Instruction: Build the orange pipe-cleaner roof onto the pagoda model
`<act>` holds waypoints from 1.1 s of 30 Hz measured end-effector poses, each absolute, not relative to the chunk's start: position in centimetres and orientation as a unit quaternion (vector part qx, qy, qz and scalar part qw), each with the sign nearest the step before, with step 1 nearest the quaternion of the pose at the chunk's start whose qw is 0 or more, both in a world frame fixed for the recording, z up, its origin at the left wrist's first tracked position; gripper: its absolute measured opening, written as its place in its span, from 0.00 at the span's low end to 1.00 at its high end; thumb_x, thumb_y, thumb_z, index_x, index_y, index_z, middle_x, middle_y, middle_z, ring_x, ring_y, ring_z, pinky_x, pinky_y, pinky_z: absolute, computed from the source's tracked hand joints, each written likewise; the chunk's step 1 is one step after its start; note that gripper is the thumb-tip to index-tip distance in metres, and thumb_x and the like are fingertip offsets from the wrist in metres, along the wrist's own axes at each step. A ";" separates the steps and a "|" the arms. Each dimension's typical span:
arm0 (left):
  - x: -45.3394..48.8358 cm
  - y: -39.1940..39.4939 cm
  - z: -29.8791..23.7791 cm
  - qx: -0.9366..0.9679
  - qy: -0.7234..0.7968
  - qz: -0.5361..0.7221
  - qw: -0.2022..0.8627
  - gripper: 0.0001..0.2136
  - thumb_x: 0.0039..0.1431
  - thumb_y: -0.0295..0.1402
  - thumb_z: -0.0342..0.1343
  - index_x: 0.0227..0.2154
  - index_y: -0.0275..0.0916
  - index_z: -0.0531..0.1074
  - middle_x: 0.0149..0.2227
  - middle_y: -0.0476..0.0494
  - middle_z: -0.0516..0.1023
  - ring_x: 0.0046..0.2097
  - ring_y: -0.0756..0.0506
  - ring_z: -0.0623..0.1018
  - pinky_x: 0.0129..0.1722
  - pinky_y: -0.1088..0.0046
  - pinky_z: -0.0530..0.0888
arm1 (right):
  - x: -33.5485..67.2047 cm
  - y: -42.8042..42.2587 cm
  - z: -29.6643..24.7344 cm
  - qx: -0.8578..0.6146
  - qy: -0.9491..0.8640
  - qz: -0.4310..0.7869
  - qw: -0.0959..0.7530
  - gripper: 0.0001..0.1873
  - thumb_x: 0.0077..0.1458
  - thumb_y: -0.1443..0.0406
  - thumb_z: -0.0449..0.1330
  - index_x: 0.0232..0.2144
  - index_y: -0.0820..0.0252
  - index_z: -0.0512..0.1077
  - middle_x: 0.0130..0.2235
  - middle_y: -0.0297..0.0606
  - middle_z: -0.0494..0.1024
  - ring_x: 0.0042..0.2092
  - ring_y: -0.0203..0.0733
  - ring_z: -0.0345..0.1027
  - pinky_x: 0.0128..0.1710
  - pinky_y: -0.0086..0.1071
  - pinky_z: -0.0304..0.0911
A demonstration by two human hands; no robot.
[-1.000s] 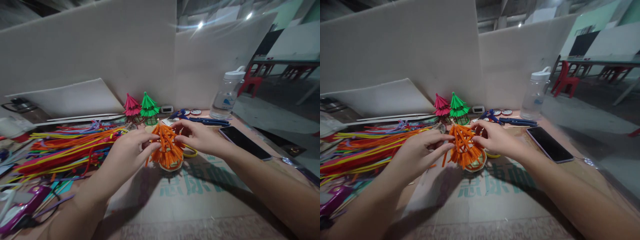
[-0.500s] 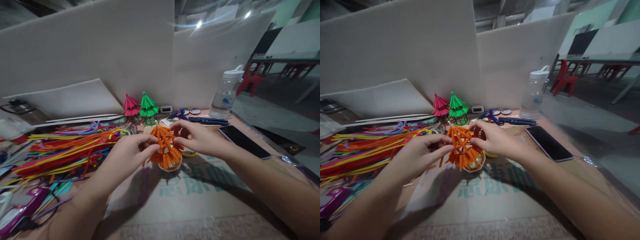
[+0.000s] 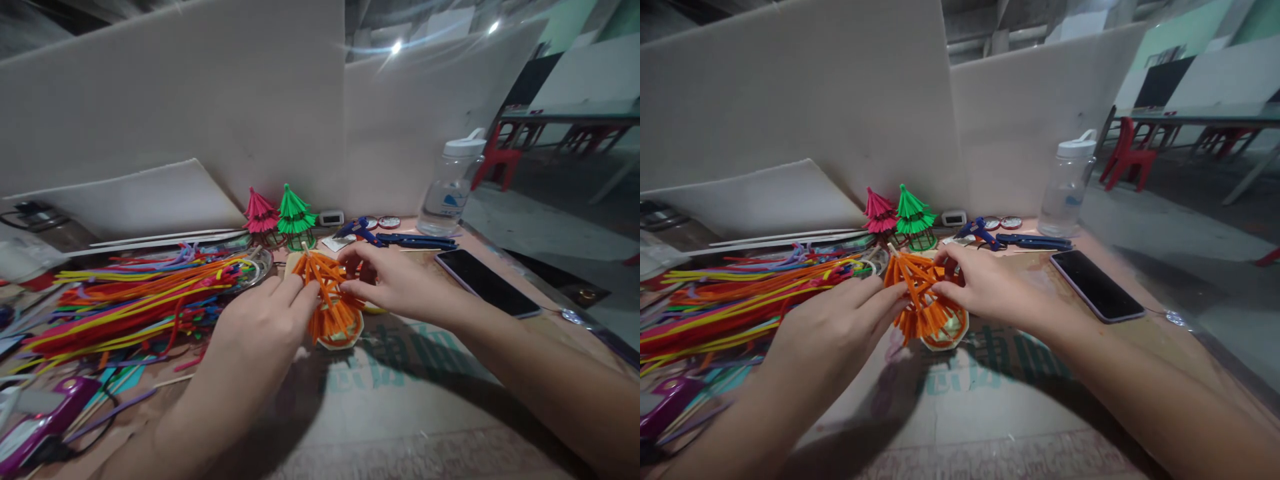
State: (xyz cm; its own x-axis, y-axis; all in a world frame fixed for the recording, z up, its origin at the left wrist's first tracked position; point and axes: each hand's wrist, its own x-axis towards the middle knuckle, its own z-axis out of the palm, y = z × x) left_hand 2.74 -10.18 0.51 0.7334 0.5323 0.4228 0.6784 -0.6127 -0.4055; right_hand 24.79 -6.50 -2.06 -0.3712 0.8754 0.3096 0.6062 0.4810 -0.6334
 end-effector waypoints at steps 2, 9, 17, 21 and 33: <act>2.8 -10.2 0.6 -0.892 -0.340 -0.131 0.268 0.07 0.61 0.22 0.53 0.37 0.37 0.75 0.31 0.43 0.75 0.32 0.40 0.73 0.29 0.63 0.65 | 24.8 -6.5 -2.1 -0.463 -0.802 0.210 0.315 0.13 0.57 0.65 0.63 0.45 0.59 0.69 0.40 0.37 0.79 0.36 0.39 0.72 0.36 0.31 0.63; 1.3 -9.0 1.6 -0.901 -0.357 -0.215 0.121 0.06 0.66 0.28 0.50 0.34 0.40 0.72 0.36 0.45 0.77 0.36 0.44 0.76 0.32 0.67 0.70 | 24.8 -6.3 -2.3 -0.466 -0.802 0.209 0.311 0.13 0.58 0.65 0.62 0.46 0.59 0.70 0.38 0.35 0.79 0.35 0.38 0.71 0.36 0.30 0.61; 0.7 -11.7 4.5 -0.804 -0.350 -0.415 -0.244 0.14 0.70 0.28 0.43 0.28 0.44 0.66 0.29 0.52 0.78 0.30 0.49 0.76 0.29 0.71 0.72 | 24.8 -6.2 -2.4 -0.474 -0.799 0.206 0.307 0.11 0.57 0.65 0.62 0.44 0.58 0.70 0.37 0.35 0.79 0.34 0.38 0.72 0.34 0.30 0.61; 0.8 -10.4 3.9 -0.870 -0.366 -0.290 -0.158 0.10 0.63 0.35 0.57 0.25 0.42 0.72 0.25 0.52 0.75 0.27 0.50 0.74 0.26 0.74 0.68 | 24.7 -6.2 -2.2 -0.484 -0.798 0.205 0.295 0.13 0.57 0.66 0.62 0.45 0.59 0.70 0.37 0.36 0.79 0.35 0.38 0.71 0.34 0.30 0.61; 2.6 -8.1 -0.3 -0.906 -0.325 -0.204 0.179 0.08 0.66 0.30 0.52 0.38 0.36 0.77 0.35 0.43 0.77 0.35 0.43 0.73 0.35 0.66 0.69 | 24.9 -6.1 -2.6 -0.462 -0.807 0.216 0.297 0.10 0.59 0.63 0.61 0.44 0.58 0.69 0.38 0.36 0.79 0.34 0.38 0.71 0.33 0.31 0.61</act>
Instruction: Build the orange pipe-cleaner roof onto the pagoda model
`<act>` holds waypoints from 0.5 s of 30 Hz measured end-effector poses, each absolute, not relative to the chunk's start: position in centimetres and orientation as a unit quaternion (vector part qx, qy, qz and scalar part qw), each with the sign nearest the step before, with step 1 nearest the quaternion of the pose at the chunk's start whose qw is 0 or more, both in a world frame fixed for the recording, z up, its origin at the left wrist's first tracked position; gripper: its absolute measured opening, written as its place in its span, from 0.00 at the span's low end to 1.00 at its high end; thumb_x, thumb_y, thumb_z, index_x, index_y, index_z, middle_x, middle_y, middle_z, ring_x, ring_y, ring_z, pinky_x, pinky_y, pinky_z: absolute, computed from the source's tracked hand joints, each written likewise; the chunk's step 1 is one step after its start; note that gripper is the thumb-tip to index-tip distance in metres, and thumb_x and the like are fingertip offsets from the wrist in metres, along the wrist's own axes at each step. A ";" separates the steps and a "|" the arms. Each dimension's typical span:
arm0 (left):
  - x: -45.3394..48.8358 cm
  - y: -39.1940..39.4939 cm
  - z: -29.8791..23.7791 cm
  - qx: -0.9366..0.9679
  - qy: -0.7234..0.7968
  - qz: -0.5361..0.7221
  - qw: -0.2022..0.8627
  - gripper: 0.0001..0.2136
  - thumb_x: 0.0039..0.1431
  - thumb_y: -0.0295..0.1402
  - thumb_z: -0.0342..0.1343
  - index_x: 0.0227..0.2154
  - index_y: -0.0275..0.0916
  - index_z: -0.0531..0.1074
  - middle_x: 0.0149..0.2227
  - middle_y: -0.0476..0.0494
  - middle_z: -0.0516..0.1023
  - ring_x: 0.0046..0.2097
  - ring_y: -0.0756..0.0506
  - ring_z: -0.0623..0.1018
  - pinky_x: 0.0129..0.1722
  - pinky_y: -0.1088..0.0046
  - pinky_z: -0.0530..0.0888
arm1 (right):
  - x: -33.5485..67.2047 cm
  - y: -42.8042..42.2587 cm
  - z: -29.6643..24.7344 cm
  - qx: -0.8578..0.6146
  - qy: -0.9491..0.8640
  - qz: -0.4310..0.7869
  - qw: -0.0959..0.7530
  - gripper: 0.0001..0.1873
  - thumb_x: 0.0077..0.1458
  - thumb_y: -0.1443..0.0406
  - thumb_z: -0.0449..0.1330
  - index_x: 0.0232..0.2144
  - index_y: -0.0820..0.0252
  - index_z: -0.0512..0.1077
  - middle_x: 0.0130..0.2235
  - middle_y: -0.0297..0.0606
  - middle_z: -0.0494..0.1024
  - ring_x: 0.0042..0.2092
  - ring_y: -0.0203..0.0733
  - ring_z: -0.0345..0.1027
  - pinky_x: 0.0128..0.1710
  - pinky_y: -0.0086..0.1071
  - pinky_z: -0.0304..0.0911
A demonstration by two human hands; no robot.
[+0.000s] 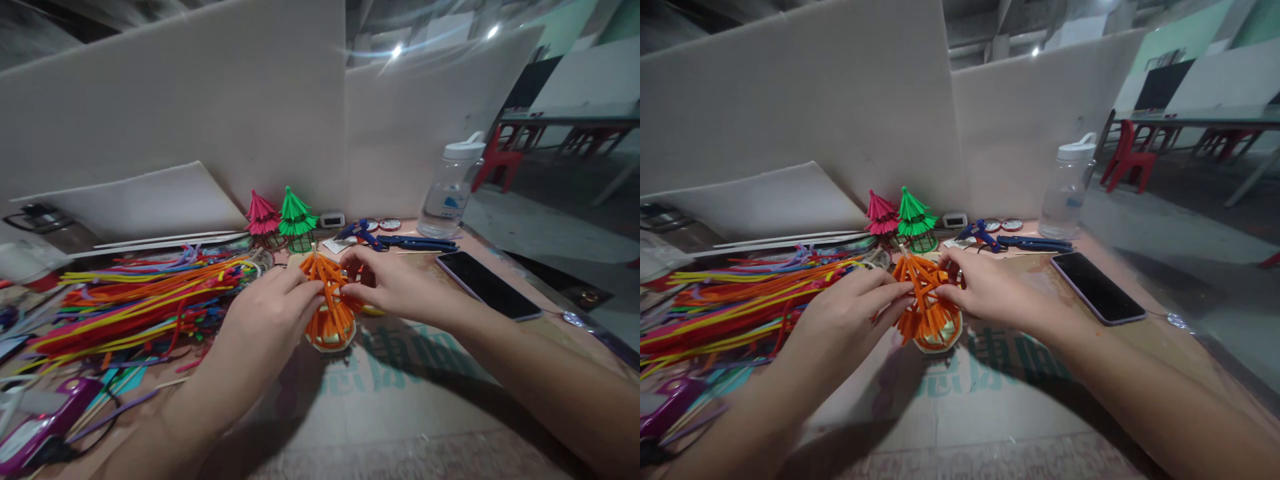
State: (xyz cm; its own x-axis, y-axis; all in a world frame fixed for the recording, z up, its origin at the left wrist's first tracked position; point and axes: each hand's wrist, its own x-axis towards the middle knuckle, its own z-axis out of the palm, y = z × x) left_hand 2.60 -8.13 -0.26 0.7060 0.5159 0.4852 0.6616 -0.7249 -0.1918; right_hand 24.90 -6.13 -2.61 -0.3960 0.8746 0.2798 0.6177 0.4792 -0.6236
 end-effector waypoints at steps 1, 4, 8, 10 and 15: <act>2.6 -8.2 -0.2 -0.907 -0.327 -0.203 0.173 0.08 0.66 0.30 0.53 0.37 0.36 0.76 0.35 0.43 0.77 0.35 0.43 0.73 0.35 0.66 0.69 | 24.9 -6.1 -2.6 -0.462 -0.808 0.215 0.296 0.11 0.59 0.63 0.61 0.44 0.58 0.69 0.39 0.37 0.79 0.33 0.38 0.71 0.33 0.31 0.61; 2.6 -8.4 0.2 -0.908 -0.327 -0.214 0.151 0.08 0.67 0.30 0.52 0.34 0.38 0.75 0.34 0.44 0.77 0.37 0.43 0.74 0.37 0.66 0.69 | 24.9 -6.2 -2.5 -0.467 -0.808 0.211 0.289 0.11 0.59 0.63 0.61 0.44 0.58 0.69 0.39 0.37 0.79 0.33 0.38 0.71 0.33 0.31 0.60; 1.9 -8.4 1.5 -0.911 -0.346 -0.214 0.066 0.08 0.67 0.30 0.49 0.33 0.39 0.73 0.33 0.46 0.77 0.36 0.46 0.75 0.35 0.70 0.69 | 25.0 -6.2 -2.6 -0.474 -0.807 0.212 0.281 0.12 0.59 0.62 0.62 0.44 0.58 0.69 0.38 0.37 0.79 0.33 0.39 0.71 0.31 0.31 0.60; 1.4 -8.3 2.1 -0.898 -0.377 -0.218 0.055 0.10 0.68 0.32 0.48 0.32 0.39 0.71 0.31 0.46 0.75 0.34 0.46 0.74 0.33 0.71 0.68 | 25.0 -6.1 -2.7 -0.474 -0.804 0.215 0.286 0.12 0.58 0.62 0.62 0.44 0.57 0.69 0.37 0.36 0.79 0.33 0.39 0.72 0.32 0.31 0.60; 0.9 -7.4 2.0 -0.877 -0.419 -0.217 0.085 0.12 0.67 0.35 0.49 0.33 0.38 0.76 0.35 0.43 0.77 0.36 0.45 0.75 0.35 0.70 0.69 | 25.0 -6.1 -2.7 -0.466 -0.802 0.226 0.299 0.11 0.59 0.61 0.62 0.44 0.57 0.70 0.35 0.35 0.79 0.33 0.38 0.71 0.33 0.31 0.60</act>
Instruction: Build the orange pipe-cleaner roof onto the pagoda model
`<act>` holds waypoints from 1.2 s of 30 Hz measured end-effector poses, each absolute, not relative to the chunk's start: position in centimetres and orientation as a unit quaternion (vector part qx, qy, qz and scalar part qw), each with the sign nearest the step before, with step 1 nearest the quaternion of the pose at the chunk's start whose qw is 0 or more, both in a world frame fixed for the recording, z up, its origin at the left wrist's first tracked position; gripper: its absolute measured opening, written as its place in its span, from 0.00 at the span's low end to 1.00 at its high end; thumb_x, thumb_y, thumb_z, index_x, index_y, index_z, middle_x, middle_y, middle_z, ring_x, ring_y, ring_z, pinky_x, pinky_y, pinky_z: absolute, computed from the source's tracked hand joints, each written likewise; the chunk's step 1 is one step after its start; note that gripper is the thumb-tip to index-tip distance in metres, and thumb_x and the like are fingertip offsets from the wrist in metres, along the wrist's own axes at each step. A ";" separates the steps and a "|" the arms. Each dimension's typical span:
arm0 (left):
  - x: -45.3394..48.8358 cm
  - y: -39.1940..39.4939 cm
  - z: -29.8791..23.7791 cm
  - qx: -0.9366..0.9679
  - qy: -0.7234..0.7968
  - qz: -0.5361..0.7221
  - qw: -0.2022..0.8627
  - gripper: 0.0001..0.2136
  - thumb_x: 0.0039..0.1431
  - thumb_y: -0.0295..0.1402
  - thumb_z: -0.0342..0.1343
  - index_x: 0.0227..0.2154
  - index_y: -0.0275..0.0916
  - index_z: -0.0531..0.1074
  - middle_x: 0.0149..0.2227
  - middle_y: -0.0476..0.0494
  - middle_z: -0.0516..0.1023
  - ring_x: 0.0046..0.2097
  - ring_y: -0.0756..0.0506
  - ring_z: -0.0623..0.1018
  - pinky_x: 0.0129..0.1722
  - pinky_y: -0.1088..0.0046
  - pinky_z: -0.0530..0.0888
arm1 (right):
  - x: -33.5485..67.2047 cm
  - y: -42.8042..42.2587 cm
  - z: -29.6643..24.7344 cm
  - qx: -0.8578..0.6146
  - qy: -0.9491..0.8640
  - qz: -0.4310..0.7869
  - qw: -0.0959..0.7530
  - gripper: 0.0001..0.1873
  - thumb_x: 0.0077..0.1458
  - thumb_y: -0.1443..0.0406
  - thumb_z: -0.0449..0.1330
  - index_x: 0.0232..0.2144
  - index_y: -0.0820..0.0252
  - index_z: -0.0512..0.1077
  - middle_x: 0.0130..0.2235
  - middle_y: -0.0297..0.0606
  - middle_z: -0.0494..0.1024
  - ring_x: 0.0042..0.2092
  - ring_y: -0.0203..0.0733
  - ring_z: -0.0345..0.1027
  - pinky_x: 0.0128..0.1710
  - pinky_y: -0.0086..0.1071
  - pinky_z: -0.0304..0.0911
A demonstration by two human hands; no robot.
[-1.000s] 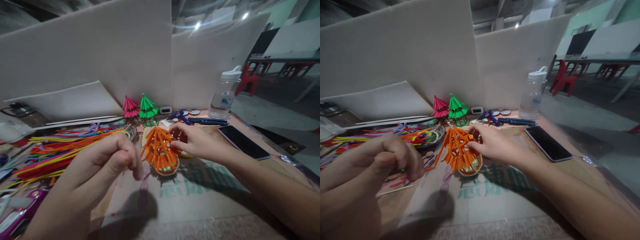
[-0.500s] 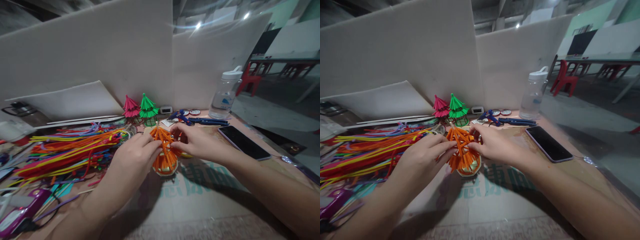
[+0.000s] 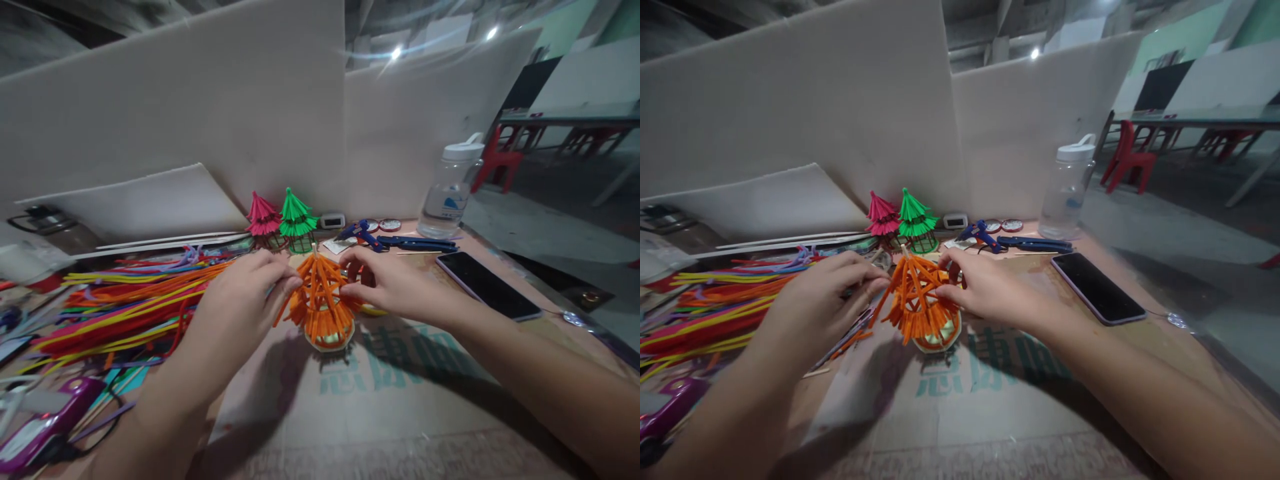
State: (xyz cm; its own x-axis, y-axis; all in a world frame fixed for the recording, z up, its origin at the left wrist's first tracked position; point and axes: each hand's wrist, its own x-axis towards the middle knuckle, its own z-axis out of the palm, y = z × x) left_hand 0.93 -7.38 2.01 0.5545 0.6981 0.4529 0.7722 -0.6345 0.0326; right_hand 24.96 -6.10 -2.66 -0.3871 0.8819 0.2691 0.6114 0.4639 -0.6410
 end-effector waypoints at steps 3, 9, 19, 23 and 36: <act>1.3 -7.2 1.6 -0.883 -0.421 -0.204 0.019 0.12 0.67 0.35 0.50 0.37 0.39 0.79 0.33 0.45 0.80 0.34 0.46 0.77 0.35 0.71 0.71 | 24.8 -6.2 -2.5 -0.452 -0.801 0.236 0.313 0.12 0.58 0.61 0.64 0.43 0.57 0.70 0.34 0.33 0.78 0.32 0.37 0.70 0.31 0.30 0.60; 1.7 -7.3 1.8 -0.857 -0.441 -0.192 -0.185 0.13 0.66 0.37 0.51 0.45 0.42 0.78 0.22 0.53 0.75 0.25 0.49 0.75 0.28 0.75 0.70 | 24.4 -6.6 -2.2 -0.437 -0.796 0.220 0.356 0.06 0.59 0.64 0.62 0.40 0.58 0.74 0.35 0.36 0.79 0.33 0.38 0.70 0.33 0.31 0.62; 2.3 -5.7 1.1 -0.719 -0.415 -0.200 -0.520 0.14 0.63 0.38 0.52 0.46 0.34 0.70 0.15 0.58 0.65 0.18 0.55 0.62 0.17 0.81 0.56 | 23.6 -6.2 -3.0 -0.454 -0.733 0.323 0.389 0.08 0.57 0.68 0.60 0.39 0.59 0.78 0.40 0.39 0.82 0.40 0.41 0.75 0.41 0.35 0.68; 2.3 -5.5 0.9 -0.714 -0.411 -0.199 -0.531 0.12 0.63 0.39 0.53 0.42 0.35 0.70 0.15 0.59 0.65 0.18 0.56 0.60 0.17 0.82 0.55 | 23.0 -6.3 -3.0 -0.458 -0.690 0.373 0.418 0.07 0.56 0.68 0.60 0.35 0.60 0.78 0.32 0.37 0.79 0.32 0.38 0.71 0.32 0.31 0.65; 1.9 -7.6 1.4 -0.826 -0.490 -0.249 -0.124 0.13 0.64 0.41 0.54 0.30 0.39 0.77 0.23 0.53 0.75 0.25 0.52 0.71 0.27 0.76 0.63 | 22.6 -7.4 -2.7 -0.473 -0.720 0.290 0.416 0.08 0.59 0.66 0.58 0.29 0.60 0.75 0.28 0.34 0.75 0.28 0.35 0.65 0.26 0.28 0.56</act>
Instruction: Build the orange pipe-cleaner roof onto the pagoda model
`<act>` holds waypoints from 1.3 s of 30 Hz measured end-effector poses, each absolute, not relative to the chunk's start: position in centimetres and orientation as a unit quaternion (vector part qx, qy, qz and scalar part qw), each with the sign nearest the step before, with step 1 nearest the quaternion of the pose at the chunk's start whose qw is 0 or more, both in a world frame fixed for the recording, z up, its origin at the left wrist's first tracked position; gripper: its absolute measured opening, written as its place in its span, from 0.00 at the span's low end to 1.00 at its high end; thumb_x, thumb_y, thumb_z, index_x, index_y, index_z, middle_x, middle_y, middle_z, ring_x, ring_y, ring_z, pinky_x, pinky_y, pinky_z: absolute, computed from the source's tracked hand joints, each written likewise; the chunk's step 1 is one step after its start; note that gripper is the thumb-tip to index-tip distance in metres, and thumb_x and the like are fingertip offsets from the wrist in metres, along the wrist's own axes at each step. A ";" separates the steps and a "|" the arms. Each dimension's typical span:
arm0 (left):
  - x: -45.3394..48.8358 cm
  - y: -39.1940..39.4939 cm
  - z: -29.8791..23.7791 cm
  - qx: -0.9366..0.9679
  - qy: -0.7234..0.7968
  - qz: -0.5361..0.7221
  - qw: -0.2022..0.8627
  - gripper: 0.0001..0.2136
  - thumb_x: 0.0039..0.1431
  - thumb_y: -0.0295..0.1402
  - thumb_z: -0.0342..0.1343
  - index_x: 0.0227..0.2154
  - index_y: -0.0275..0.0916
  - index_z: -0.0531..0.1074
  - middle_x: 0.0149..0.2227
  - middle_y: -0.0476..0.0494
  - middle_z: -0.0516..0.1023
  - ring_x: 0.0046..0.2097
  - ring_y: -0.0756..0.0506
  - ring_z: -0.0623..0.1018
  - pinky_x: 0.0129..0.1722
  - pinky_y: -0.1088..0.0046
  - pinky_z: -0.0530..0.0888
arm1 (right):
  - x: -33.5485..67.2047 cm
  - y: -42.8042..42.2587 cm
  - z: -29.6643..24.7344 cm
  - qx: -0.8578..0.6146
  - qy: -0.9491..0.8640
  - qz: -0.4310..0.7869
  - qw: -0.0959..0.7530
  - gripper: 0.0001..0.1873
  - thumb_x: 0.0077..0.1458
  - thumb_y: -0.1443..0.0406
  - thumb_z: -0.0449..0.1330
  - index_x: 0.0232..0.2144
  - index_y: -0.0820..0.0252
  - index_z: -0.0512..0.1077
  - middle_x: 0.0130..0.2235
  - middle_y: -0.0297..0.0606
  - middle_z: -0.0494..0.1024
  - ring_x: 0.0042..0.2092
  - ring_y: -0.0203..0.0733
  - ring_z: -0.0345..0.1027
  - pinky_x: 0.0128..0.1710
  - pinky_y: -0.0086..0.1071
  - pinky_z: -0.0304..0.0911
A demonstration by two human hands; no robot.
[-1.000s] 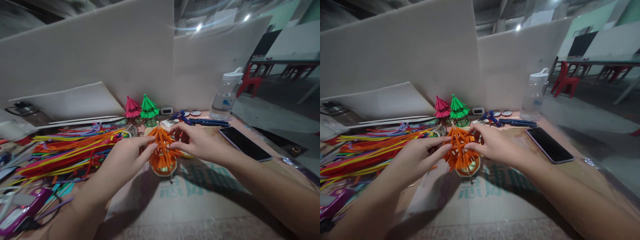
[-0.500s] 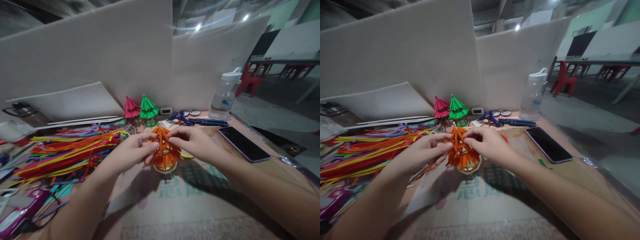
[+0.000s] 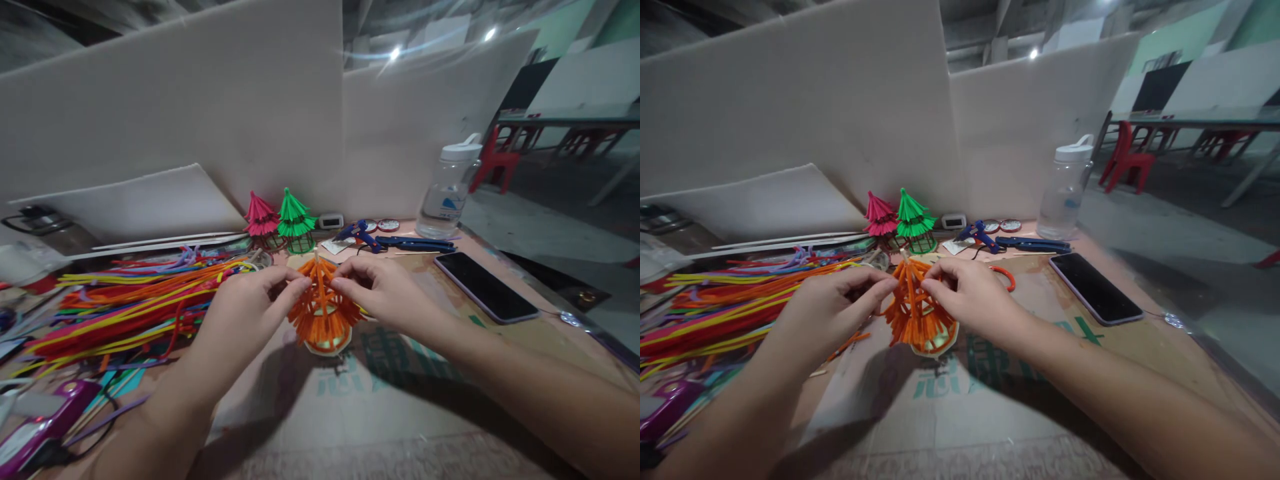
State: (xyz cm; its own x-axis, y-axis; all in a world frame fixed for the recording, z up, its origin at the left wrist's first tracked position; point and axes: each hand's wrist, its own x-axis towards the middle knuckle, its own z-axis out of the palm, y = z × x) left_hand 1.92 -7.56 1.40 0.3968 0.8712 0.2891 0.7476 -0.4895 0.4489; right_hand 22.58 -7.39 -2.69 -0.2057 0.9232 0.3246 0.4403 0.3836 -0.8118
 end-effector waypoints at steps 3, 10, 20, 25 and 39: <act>1.7 -8.1 1.5 0.831 0.479 0.274 0.065 0.11 0.64 0.40 0.55 0.32 0.41 0.78 0.27 0.53 0.78 0.27 0.52 0.72 0.29 0.76 0.65 | 22.9 -7.5 -2.6 -0.474 -0.748 0.232 0.403 0.10 0.62 0.65 0.56 0.31 0.59 0.75 0.30 0.35 0.78 0.30 0.37 0.67 0.29 0.30 0.57; 1.6 -7.8 1.9 0.850 0.432 0.287 0.094 0.07 0.65 0.34 0.54 0.35 0.41 0.77 0.32 0.51 0.78 0.32 0.51 0.74 0.34 0.76 0.68 | 23.9 -7.8 -1.4 -0.439 -0.767 0.170 0.436 0.08 0.63 0.67 0.55 0.33 0.59 0.73 0.32 0.34 0.78 0.33 0.37 0.69 0.32 0.29 0.59; 1.7 -7.7 1.5 0.866 0.432 0.250 -0.013 0.09 0.65 0.36 0.54 0.35 0.40 0.77 0.33 0.48 0.77 0.35 0.47 0.74 0.38 0.71 0.68 | 23.7 -7.4 -1.8 -0.454 -0.776 0.188 0.395 0.05 0.59 0.66 0.60 0.35 0.58 0.77 0.36 0.37 0.81 0.36 0.40 0.72 0.36 0.32 0.61; 1.3 -7.3 1.8 0.853 0.472 0.211 0.065 0.12 0.65 0.39 0.52 0.39 0.41 0.79 0.29 0.49 0.78 0.29 0.48 0.74 0.30 0.74 0.66 | 23.1 -6.5 -2.8 -0.456 -0.702 0.398 0.374 0.09 0.58 0.65 0.60 0.39 0.60 0.78 0.37 0.39 0.81 0.36 0.40 0.73 0.34 0.31 0.65; 1.5 -5.5 1.4 0.744 0.505 0.160 0.407 0.18 0.61 0.44 0.53 0.43 0.35 0.76 0.18 0.53 0.69 0.19 0.52 0.66 0.18 0.78 0.60 | 22.6 -6.9 -2.6 -0.449 -0.639 0.493 0.383 0.07 0.56 0.68 0.60 0.38 0.63 0.75 0.22 0.27 0.67 0.19 0.28 0.55 0.19 0.24 0.48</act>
State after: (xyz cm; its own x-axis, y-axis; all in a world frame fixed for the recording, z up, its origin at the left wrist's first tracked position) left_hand 1.54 -5.54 1.38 0.4379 0.8822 -0.1728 0.6208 -0.1578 0.7679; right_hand 22.57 -6.85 -2.57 -0.3032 0.9518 0.0457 0.1968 0.1094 -0.9743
